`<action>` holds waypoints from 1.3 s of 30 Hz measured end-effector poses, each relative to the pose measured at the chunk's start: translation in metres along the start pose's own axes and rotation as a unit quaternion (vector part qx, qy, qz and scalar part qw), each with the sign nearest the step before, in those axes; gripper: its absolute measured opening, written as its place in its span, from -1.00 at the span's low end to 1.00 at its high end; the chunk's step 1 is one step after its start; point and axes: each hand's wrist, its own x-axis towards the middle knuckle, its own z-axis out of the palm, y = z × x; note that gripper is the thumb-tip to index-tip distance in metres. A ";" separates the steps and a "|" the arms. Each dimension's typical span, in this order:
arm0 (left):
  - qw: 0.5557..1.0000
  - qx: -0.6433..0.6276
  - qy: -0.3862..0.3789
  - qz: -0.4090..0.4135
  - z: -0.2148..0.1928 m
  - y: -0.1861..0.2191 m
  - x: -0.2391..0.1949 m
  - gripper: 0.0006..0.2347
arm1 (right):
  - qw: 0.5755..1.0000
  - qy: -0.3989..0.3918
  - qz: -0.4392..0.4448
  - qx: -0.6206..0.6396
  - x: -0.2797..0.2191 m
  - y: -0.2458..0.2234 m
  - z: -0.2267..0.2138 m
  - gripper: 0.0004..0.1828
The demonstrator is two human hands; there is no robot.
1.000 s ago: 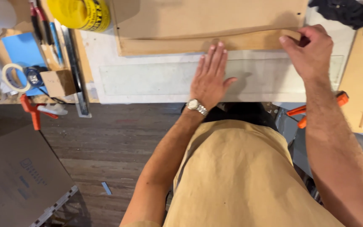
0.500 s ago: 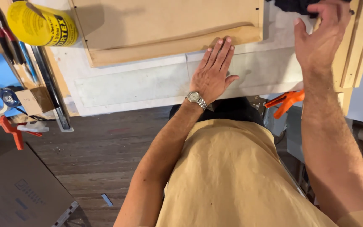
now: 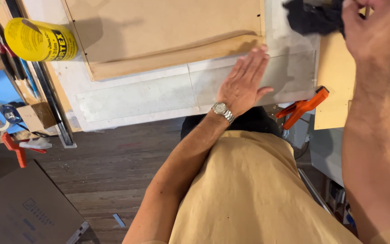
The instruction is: Applying veneer strips and adhesive finish to a wooden frame on a workbench
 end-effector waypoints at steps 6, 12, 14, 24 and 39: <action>0.990 0.003 0.091 -0.104 0.021 -0.016 -0.012 -0.20 | 1.000 -0.004 0.014 0.019 -0.019 -0.001 -0.006 -0.69; 0.991 0.030 0.093 -0.089 0.017 -0.018 -0.014 -0.18 | 1.000 -0.010 0.001 0.005 -0.035 -0.019 0.007 -0.74; 0.992 0.036 0.086 -0.090 0.015 -0.019 -0.014 -0.18 | 1.000 -0.022 0.011 0.006 -0.029 -0.034 0.001 -0.79; 0.995 0.057 -0.032 -0.071 0.008 -0.013 -0.004 -0.12 | 0.991 -0.115 0.027 -0.065 -0.022 -0.070 -0.015 -0.37; 0.995 0.016 0.022 -0.091 0.016 -0.066 -0.045 -0.23 | 0.998 -0.054 0.020 0.032 -0.034 -0.017 -0.022 -0.82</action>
